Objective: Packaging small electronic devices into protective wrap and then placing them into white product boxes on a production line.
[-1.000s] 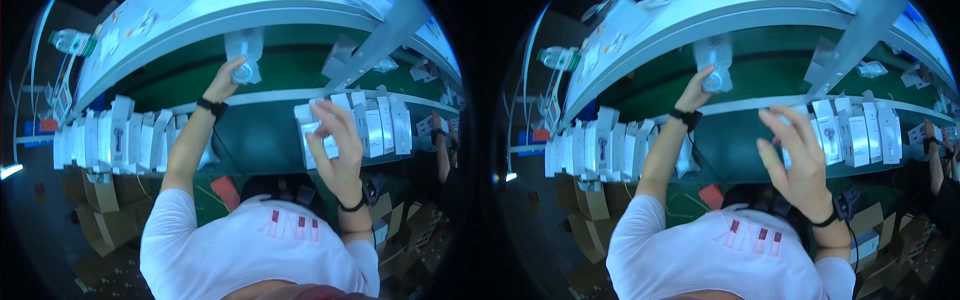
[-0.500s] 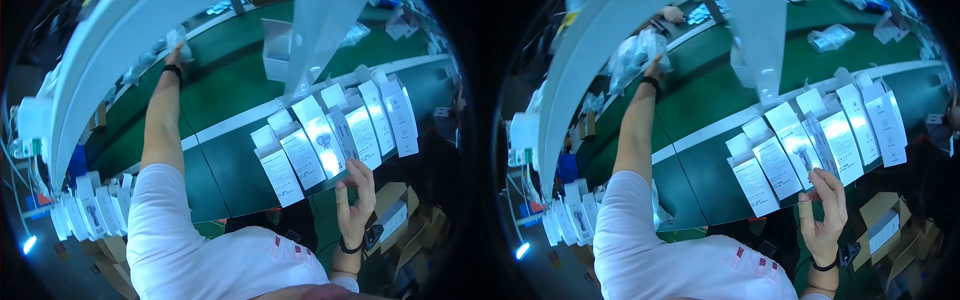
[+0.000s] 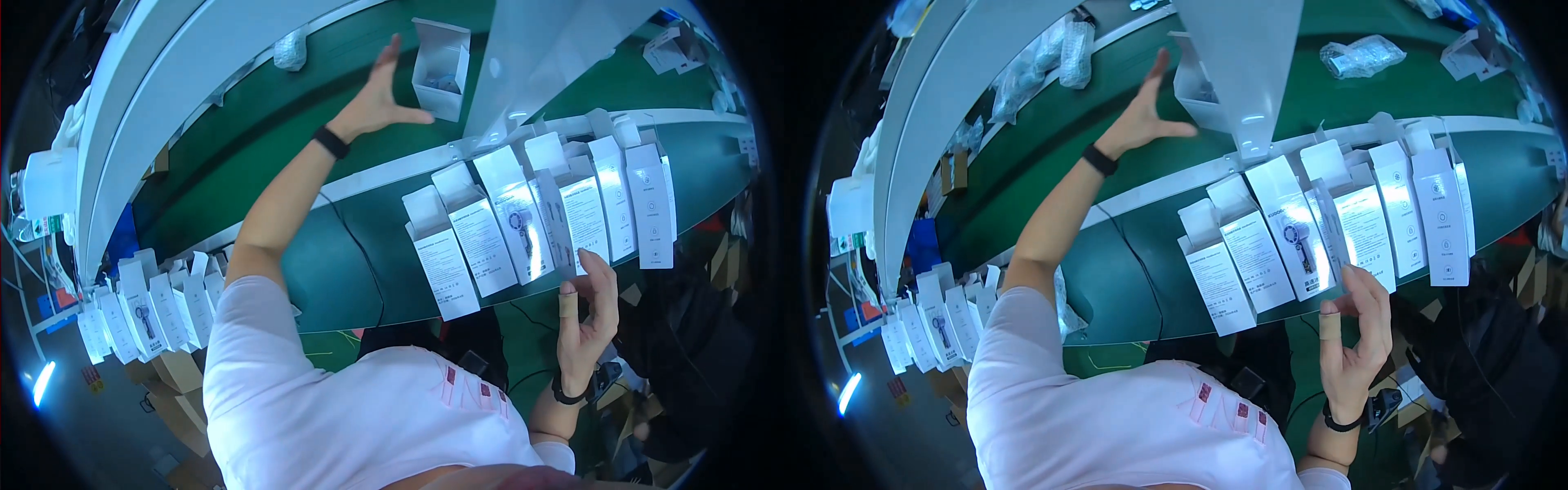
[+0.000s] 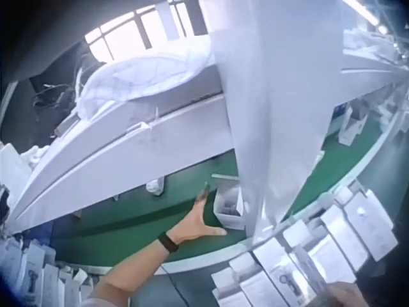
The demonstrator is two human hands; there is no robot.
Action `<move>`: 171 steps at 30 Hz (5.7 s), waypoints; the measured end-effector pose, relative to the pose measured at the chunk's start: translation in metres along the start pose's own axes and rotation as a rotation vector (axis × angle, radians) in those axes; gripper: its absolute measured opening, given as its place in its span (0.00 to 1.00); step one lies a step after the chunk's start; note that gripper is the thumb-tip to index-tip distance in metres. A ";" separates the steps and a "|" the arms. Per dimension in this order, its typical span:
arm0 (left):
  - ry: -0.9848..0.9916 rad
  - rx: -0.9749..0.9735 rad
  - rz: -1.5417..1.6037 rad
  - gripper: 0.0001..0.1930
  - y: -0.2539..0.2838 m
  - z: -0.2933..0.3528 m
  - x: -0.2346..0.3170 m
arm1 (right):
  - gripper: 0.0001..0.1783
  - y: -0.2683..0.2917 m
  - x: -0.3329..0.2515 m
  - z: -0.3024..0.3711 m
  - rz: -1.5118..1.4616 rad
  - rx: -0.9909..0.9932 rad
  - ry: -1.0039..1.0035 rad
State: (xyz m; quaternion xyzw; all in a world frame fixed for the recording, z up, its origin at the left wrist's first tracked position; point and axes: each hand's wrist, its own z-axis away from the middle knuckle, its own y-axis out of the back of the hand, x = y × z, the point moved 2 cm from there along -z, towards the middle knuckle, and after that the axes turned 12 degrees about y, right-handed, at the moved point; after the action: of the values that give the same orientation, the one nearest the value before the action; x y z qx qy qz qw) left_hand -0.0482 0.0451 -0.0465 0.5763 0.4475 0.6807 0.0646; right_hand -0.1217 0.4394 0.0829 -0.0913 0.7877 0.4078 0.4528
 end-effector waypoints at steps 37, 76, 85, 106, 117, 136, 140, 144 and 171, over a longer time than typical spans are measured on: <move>0.961 0.426 -0.139 0.49 0.018 0.331 0.036 | 0.28 -0.068 0.175 -0.351 0.670 -0.367 0.433; 0.790 -0.291 1.650 0.25 0.009 0.332 0.160 | 0.57 -0.163 -0.071 -0.023 -1.295 -0.699 -0.355; 1.279 0.103 0.599 0.28 -0.004 0.307 -0.049 | 0.16 -0.179 -0.076 -0.061 -0.569 -0.739 -0.395; 0.825 0.136 1.343 0.17 0.112 0.373 0.078 | 0.20 -0.181 -0.222 -0.113 -1.191 -0.238 -0.155; 0.483 0.218 1.777 0.29 0.092 0.410 0.127 | 0.16 -0.188 -0.239 -0.041 -0.913 -0.173 -0.054; 0.453 0.431 1.013 0.32 0.108 0.403 0.163 | 0.16 -0.143 -0.271 -0.009 -0.139 -1.317 0.552; 0.429 0.433 0.989 0.32 0.105 0.412 0.167 | 0.12 -0.185 -0.271 -0.003 -0.155 -1.914 0.510; 0.533 0.683 1.179 0.29 0.105 0.447 0.127 | 0.18 -0.231 -0.228 -0.050 -0.674 -1.186 0.242; 0.484 0.365 0.991 0.47 0.129 0.415 0.145 | 0.11 -0.181 -0.321 0.013 0.154 -1.146 0.784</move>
State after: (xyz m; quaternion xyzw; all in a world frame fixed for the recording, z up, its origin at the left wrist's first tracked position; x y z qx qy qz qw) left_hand 0.3097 0.2783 0.1204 0.5467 0.2365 0.6539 -0.4665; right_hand 0.1632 0.2590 0.2311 -0.4001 0.5579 0.7269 -0.0143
